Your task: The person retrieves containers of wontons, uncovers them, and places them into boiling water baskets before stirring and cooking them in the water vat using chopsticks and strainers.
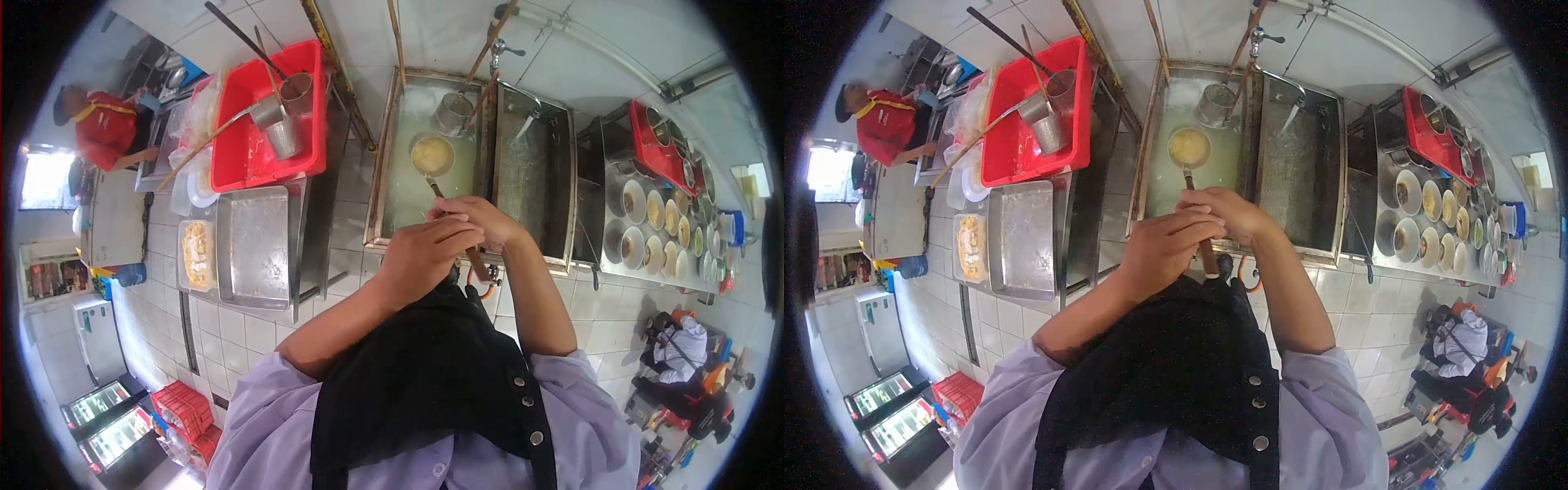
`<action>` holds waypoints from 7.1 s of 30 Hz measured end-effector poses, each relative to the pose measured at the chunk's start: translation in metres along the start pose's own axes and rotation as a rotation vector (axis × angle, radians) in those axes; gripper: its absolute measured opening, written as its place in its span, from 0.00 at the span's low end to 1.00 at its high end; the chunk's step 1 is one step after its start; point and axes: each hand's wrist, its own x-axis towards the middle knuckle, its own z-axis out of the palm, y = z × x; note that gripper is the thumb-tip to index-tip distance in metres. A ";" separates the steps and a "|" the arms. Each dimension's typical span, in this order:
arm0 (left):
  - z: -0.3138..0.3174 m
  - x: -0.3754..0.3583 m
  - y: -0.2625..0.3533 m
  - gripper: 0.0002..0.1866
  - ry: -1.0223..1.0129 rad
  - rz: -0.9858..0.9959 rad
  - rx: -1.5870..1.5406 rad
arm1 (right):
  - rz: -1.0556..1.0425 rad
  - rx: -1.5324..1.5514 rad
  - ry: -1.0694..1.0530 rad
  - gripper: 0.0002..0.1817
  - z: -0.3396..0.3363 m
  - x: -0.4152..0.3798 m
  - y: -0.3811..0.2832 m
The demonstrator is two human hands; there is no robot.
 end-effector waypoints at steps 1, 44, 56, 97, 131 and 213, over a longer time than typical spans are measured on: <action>0.005 0.005 0.007 0.14 -0.040 0.008 0.035 | -0.001 0.029 0.032 0.23 -0.004 -0.007 -0.002; 0.134 -0.562 -0.162 0.22 -0.453 -0.604 0.092 | -0.047 -0.003 0.196 0.16 0.008 -0.128 -0.058; 0.082 -0.523 -0.219 0.21 0.062 -1.452 -0.534 | 0.069 0.089 0.396 0.11 0.028 -0.051 0.030; -0.295 0.057 0.123 0.22 -0.077 1.008 0.026 | -0.078 0.045 0.244 0.18 0.017 -0.053 0.072; 0.051 -0.193 0.004 0.16 -0.616 -0.875 -0.474 | -0.173 0.046 0.007 0.23 -0.065 -0.212 0.007; 0.120 -0.497 -0.168 0.23 -0.376 -1.134 -0.105 | -0.043 -0.431 -0.257 0.18 0.082 0.107 -0.080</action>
